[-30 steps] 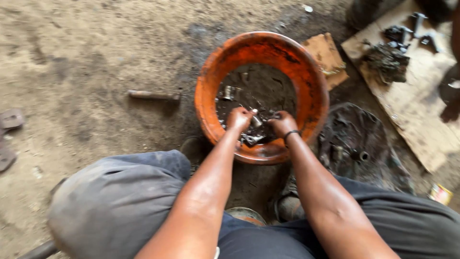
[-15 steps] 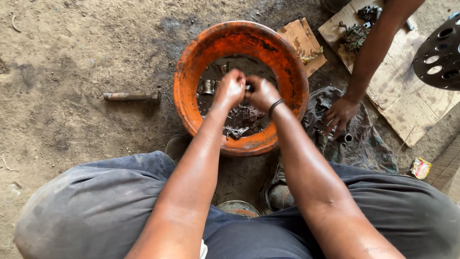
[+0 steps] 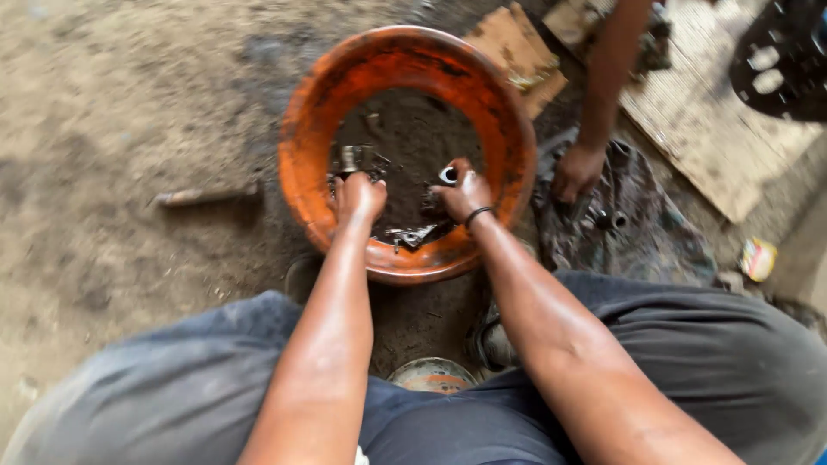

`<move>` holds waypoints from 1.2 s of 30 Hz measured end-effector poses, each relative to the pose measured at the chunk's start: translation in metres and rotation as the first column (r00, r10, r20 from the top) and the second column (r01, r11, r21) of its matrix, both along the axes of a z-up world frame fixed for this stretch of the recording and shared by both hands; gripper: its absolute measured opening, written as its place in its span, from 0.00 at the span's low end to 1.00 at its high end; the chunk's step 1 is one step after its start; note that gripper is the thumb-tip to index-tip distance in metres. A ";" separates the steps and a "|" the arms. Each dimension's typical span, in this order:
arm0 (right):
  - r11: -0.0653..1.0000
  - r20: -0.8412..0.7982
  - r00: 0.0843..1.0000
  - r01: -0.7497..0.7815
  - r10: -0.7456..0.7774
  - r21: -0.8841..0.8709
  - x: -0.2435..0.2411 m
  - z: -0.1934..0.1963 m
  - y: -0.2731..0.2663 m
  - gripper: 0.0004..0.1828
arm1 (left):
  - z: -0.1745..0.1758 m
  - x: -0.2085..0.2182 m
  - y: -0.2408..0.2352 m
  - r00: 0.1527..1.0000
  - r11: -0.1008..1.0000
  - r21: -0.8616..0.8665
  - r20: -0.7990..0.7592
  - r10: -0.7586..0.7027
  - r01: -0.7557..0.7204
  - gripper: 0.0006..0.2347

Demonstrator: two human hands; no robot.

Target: The person sits on the ground and cleans small cylindrical metal parts by hand in a basin of dark liquid. They repeatedly submerge, rub, and rinse the parts, then place them on a cloth nearby. A second person assembles a large circular metal component in the background.

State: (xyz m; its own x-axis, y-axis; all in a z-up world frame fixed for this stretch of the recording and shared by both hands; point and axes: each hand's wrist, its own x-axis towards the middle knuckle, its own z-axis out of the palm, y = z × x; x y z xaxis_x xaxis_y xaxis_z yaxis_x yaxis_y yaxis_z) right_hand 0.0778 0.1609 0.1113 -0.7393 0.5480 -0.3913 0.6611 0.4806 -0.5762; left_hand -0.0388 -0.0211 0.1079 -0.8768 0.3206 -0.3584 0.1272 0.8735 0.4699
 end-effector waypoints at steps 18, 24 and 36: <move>0.405 -0.387 0.412 0.908 -0.825 0.103 0.024 -0.053 0.212 0.33 | -0.037 0.019 -0.003 0.984 0.970 0.190 -0.065 0.168 -0.152 0.09; 0.412 0.044 0.431 0.821 -0.901 0.395 0.138 -0.123 0.279 0.27 | -0.057 0.022 -0.011 0.961 0.960 0.187 -0.143 0.236 -0.208 0.17; 0.606 -0.432 0.615 0.775 -0.660 0.178 0.003 -0.070 0.141 0.15 | -0.018 -0.021 -0.005 0.993 0.994 -0.091 0.093 0.070 -0.062 0.37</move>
State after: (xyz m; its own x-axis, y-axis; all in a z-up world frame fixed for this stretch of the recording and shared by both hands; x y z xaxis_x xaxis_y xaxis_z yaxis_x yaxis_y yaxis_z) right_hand 0.0812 0.3015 0.0412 -0.0864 0.9937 0.0710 0.6957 0.1111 -0.7097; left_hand -0.0593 -0.0262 0.0895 -0.8552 0.2267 -0.4661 0.0262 0.9170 0.3979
